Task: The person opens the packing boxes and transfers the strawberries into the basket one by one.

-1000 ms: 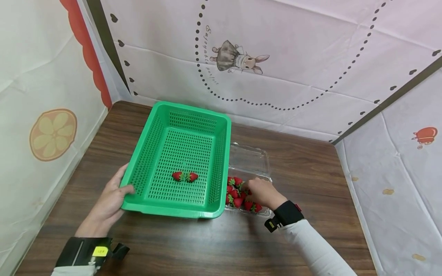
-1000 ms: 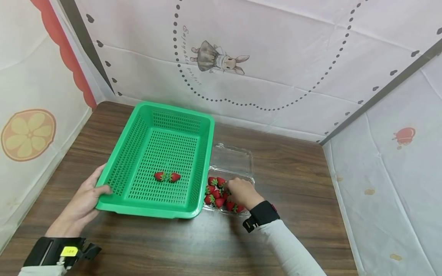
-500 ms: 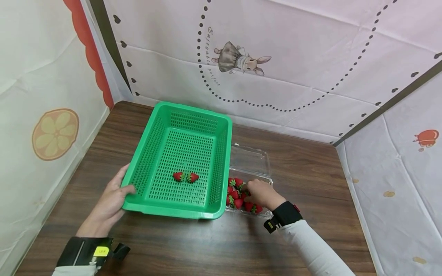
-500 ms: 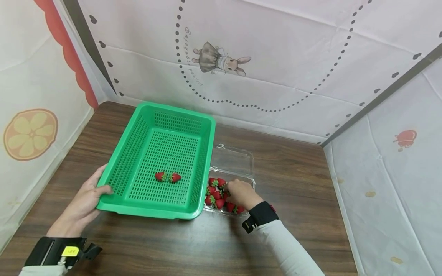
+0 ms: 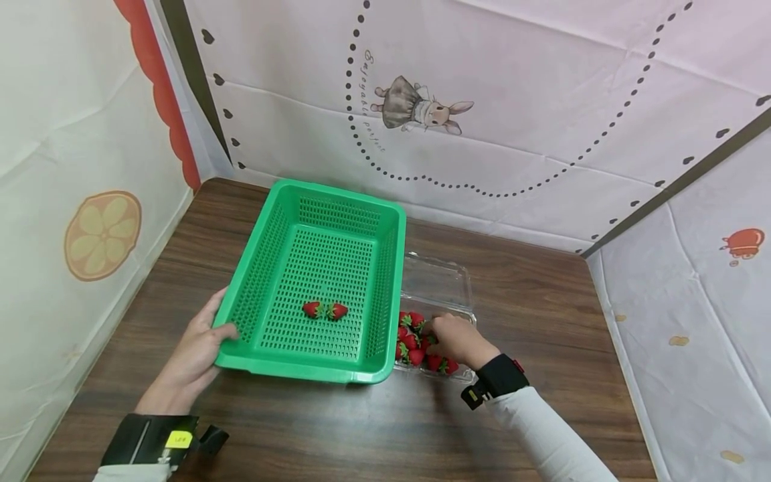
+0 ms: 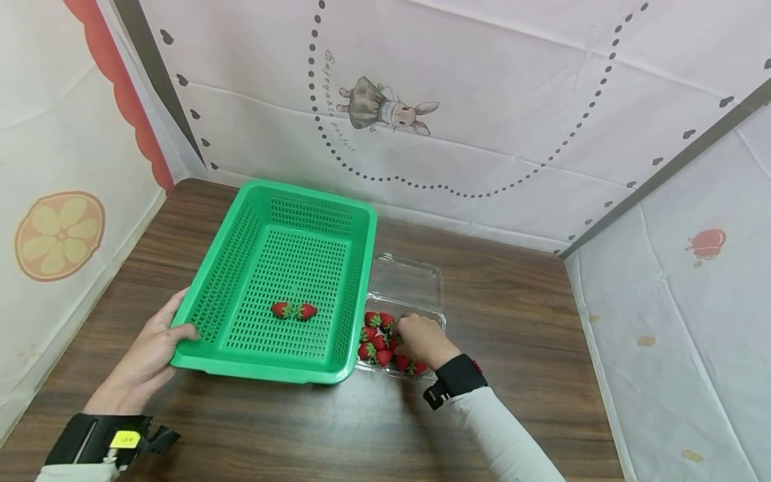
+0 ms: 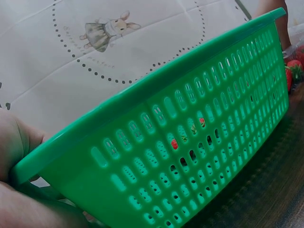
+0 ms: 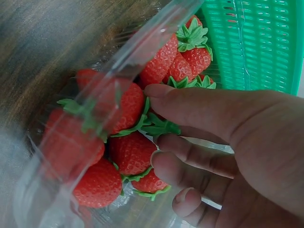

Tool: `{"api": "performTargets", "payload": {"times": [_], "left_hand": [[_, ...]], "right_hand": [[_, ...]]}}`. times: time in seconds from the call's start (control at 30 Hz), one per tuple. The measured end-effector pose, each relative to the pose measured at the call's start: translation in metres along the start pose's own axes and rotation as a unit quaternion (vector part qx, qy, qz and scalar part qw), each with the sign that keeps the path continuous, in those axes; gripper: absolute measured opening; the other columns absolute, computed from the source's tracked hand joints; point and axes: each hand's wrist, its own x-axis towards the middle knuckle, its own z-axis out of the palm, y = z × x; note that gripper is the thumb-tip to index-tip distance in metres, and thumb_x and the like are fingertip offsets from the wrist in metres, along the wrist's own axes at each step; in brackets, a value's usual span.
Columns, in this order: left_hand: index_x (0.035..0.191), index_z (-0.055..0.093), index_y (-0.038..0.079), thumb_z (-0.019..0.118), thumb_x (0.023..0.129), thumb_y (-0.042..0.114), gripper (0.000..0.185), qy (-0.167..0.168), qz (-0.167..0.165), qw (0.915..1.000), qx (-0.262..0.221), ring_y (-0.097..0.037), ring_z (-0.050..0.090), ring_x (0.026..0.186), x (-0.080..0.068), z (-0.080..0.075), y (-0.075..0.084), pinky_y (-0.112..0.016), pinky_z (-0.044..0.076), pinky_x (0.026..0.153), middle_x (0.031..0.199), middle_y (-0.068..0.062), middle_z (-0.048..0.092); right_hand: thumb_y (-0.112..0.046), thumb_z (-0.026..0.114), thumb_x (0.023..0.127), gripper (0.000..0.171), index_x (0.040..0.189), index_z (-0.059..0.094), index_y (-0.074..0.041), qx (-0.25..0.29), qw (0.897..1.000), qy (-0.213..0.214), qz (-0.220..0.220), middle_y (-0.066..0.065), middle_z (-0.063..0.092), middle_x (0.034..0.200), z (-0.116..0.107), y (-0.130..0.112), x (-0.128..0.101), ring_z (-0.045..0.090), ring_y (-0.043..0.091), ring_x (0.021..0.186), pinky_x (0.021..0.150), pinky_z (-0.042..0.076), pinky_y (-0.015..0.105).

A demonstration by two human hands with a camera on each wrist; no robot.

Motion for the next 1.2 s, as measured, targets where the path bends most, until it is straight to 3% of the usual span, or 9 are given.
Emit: {"api": "performTargets", "payload": {"times": [0.57,0.93,1.2], "left_hand": [[0.156,0.005,0.034,0.040,0.084,-0.011,0.092,-0.003,0.003,1.0000,-0.005,-0.041,0.009,0.146,-0.001,0.000,0.000,-0.016,0.045,0.089,0.163,-0.014,0.000],[0.156,0.005,0.033,0.040,0.084,-0.011,0.091,-0.005,0.011,0.9999,-0.003,-0.042,0.009,0.146,0.000,0.002,0.000,-0.017,0.046,0.088,0.163,-0.015,0.000],[0.156,0.005,0.034,0.041,0.085,-0.010,0.090,0.000,0.002,1.0000,0.004,-0.040,0.012,0.145,0.001,0.000,0.000,-0.017,0.046,0.087,0.163,-0.015,0.001]], "right_hand": [[-0.021,0.075,0.082,0.024,0.104,0.072,-0.012,0.000,0.999,0.035,-0.004,0.003,0.072,0.092,-0.029,-0.007,-0.014,0.060,0.010,0.072,0.070,0.053,0.034],[-0.026,0.071,0.086,0.020,0.100,0.070,-0.012,0.020,0.997,0.067,-0.031,0.001,0.069,0.088,-0.056,-0.015,-0.022,0.062,0.010,0.075,0.067,0.049,0.028],[-0.025,0.067,0.089,0.017,0.104,0.068,-0.016,0.030,0.994,0.091,-0.055,-0.001,0.067,0.094,-0.076,-0.022,-0.022,0.054,0.006,0.068,0.068,0.044,0.028]]}}
